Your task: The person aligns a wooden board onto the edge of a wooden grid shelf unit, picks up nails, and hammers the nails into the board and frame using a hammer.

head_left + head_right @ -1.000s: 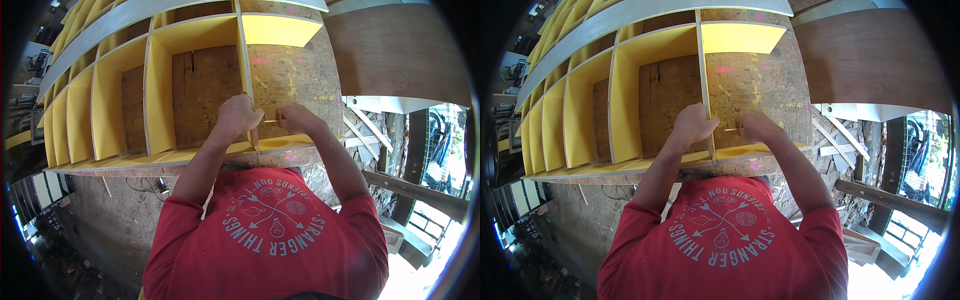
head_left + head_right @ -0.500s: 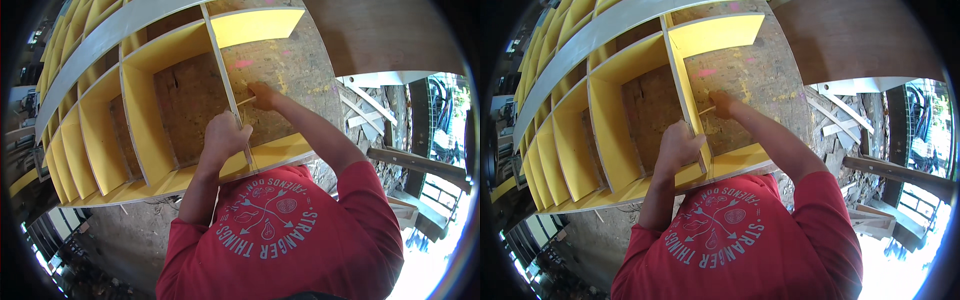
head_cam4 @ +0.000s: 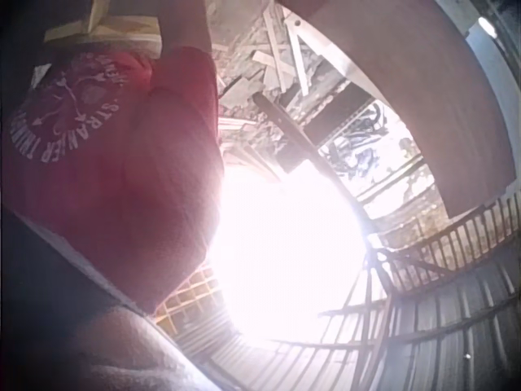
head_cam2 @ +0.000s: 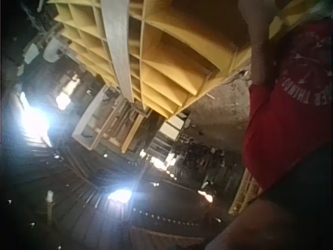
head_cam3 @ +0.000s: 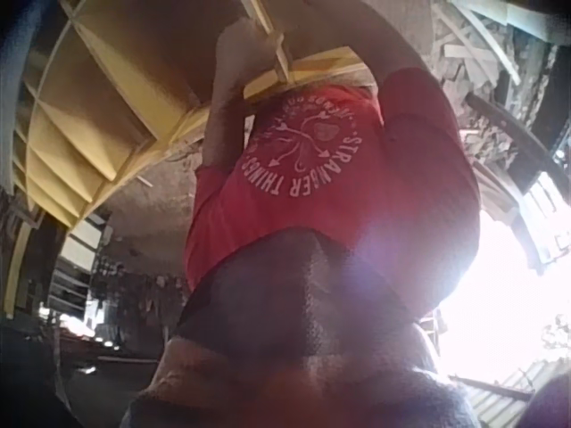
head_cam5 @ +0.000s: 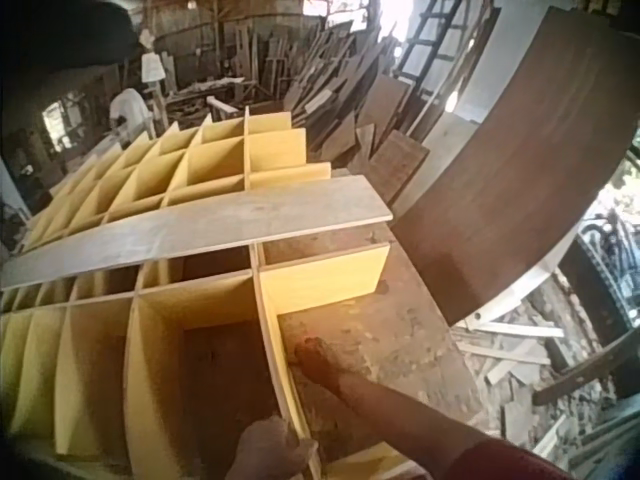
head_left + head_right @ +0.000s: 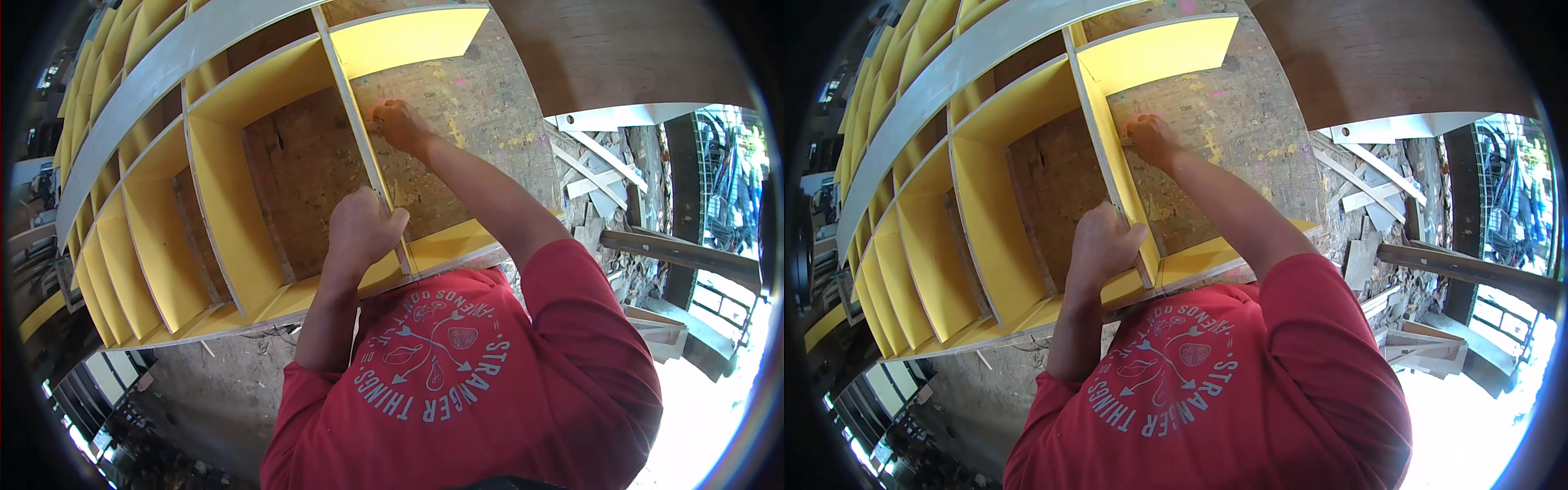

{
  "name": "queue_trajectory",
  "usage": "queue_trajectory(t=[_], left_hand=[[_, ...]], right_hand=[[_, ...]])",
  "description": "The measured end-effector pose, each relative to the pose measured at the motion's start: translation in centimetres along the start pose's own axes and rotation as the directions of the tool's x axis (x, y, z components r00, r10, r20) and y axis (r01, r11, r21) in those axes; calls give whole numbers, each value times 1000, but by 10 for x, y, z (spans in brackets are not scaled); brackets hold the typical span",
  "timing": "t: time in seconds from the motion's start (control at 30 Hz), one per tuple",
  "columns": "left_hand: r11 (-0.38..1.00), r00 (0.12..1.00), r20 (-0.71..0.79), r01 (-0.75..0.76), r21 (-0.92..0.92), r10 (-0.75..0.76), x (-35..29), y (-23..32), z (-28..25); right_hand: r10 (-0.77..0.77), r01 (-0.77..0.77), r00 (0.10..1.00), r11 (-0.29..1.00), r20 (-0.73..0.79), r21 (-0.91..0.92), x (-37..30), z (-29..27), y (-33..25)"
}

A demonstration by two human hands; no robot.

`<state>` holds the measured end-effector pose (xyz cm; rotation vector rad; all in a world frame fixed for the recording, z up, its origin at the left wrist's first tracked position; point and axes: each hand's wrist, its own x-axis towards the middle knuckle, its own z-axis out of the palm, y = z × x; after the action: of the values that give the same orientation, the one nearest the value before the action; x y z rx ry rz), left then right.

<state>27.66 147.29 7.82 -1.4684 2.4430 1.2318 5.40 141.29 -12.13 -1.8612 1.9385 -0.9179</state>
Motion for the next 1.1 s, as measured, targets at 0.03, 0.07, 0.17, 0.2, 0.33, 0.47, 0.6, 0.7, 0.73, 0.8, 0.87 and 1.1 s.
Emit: queue_trajectory(t=[0.03, 0.07, 0.17, 0.2, 0.33, 0.47, 0.6, 0.7, 0.73, 0.8, 0.87, 1.1], left_hand=[[1000, 1000, 3, 2, 2, -2, -2, -2, 0], [1000, 1000, 6, 4, 5, -4, -4, -3, 0], [1000, 999, 51, 13, 21, -14, -2, -1, -2], [1000, 998, 60, 24, 17, -25, -2, 1, -3], [997, 991, 118, 67, 25, -70, 1, 6, -3], [994, 993, 47, 108, 22, -108, -8, 7, 3], [995, 995, -1, 97, 24, -97, -10, 3, 13], [997, 999, -36, 28, 71, -26, -7, 5, 15], [997, 999, -39, 25, 74, -22, -7, 3, 16], [997, 998, -59, 15, 81, -10, -6, 1, 14], [996, 996, -75, -36, 80, 42, -7, -2, 12], [996, 992, -105, -59, 68, 66, -5, 1, 8]], right_hand=[[-6, 6, 1000, 1000, 17, 11, 3, 5, -6], [23, -24, 999, 1000, 32, 17, 5, 7, -11], [43, -46, 998, 998, 55, 48, 6, 12, -11], [32, -36, 998, 997, 47, 68, 5, 11, -6], [37, -31, 983, 999, 181, -36, -2, -4, -2], [181, -114, 881, 978, 438, -176, -9, -40, -36], [232, -146, 846, 966, 479, -211, -10, -48, -46], [125, -47, 925, 975, 360, -218, -10, -25, -25], [49, 22, 956, 972, 290, -236, -9, -16, -23], [-44, 99, 977, 960, 207, -262, -3, -6, -18], [-5, 50, 984, 968, 180, -247, 2, 2, -16], [222, -203, 973, 953, 59, -225, 44, 6, 11]])
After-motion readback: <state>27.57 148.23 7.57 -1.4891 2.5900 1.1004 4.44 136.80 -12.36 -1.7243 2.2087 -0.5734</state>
